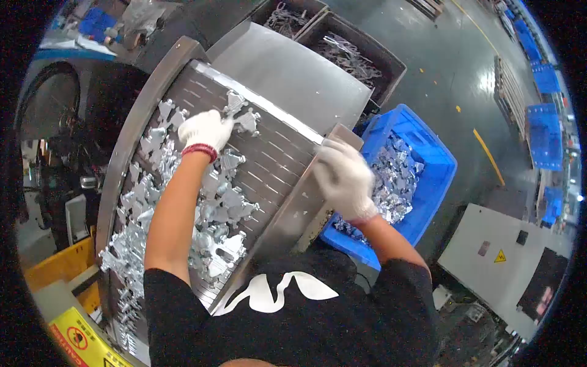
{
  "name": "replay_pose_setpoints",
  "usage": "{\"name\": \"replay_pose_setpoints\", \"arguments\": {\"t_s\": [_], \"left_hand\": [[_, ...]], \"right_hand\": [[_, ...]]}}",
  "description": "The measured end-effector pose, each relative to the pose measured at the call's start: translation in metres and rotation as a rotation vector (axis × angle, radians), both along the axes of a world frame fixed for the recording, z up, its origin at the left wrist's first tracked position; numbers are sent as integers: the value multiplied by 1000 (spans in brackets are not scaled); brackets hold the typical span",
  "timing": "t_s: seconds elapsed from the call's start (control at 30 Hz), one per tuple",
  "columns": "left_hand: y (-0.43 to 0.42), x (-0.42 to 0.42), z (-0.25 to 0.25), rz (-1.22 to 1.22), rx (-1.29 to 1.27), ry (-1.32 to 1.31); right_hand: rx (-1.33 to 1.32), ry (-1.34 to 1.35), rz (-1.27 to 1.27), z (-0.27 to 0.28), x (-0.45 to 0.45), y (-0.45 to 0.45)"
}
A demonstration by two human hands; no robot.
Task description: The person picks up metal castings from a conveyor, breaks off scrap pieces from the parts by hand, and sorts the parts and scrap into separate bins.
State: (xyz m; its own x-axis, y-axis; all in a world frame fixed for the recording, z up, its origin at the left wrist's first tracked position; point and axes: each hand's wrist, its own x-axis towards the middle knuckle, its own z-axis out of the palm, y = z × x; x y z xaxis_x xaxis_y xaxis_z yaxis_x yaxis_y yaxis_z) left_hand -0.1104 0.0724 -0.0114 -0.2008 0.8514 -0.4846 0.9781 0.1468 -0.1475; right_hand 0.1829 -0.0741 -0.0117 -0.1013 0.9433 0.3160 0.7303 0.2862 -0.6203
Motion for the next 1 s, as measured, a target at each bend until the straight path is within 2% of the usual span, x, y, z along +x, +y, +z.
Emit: {"name": "replay_pose_setpoints", "arguments": {"t_s": [0.07, 0.13, 0.2, 0.23, 0.3, 0.33, 0.4, 0.43, 0.5, 0.53, 0.6, 0.63, 0.7, 0.73, 0.8, 0.83, 0.87, 0.9, 0.93, 0.97, 1.0], "left_hand": [[-1, -3, -9, 14, -11, -36], [-1, -3, -5, 30, -43, -140], [-18, 2, 5, -70, 121, -186], [-29, 4, 8, -125, 264, -238], [-51, 17, 44, -169, 407, -275], [-60, 19, 50, -187, 483, -288], [-72, 17, 81, -54, 356, -542], [-82, 16, 79, -55, 367, -585], [-106, 17, 63, -94, 596, -723], [-118, 18, 70, -29, 593, -879], [-153, 14, 82, -109, 823, -1107], [-173, 6, 80, -226, 935, -1019], [-212, 14, 60, 367, 806, -1229], [-219, 20, 57, 532, 680, -1355], [-221, 23, 45, 604, 387, -1458], [-224, 25, 38, 538, 352, -1515], [-222, 34, 38, 558, 373, -1716], [-216, 38, 37, 572, 391, -1913], [-209, 31, 31, 493, 349, -1775], [-196, 38, 87, 996, -122, -1701], [-195, 27, 95, 1057, -133, -1688]], "right_hand": [[-103, 70, 138, -10, -37, 31], [-95, 39, 75, -23, -68, 59], [-105, -23, -19, -37, -88, 87], [-219, 2, 14, -37, -89, 95], [-824, 646, 334, -24, -79, 99], [-1034, 716, 372, -27, -72, 96], [-1166, 940, 397, -1, -69, 63], [-1107, 982, 324, 1, -71, 49], [-1005, 1058, 215, 3, -76, 27], [-839, 967, 204, 2, -76, 18], [-929, 1240, -21, 10, -75, 5], [-896, 1296, -110, 5, -72, 2], [-807, 1383, -88, -1, -63, -4], [-732, 1418, -38, 2, -64, -6], [-685, 1485, -18, 13, -69, -7], [-651, 1561, -11, 18, -72, -9], [-673, 1652, 47, 16, -77, -11], [-731, 1504, 138, 21, -79, -26], [-782, 1350, 227, 32, -84, -43], [-1074, 1409, 35, 25, -91, -56], [-1101, 1359, 254, 48, -101, -67]]}}
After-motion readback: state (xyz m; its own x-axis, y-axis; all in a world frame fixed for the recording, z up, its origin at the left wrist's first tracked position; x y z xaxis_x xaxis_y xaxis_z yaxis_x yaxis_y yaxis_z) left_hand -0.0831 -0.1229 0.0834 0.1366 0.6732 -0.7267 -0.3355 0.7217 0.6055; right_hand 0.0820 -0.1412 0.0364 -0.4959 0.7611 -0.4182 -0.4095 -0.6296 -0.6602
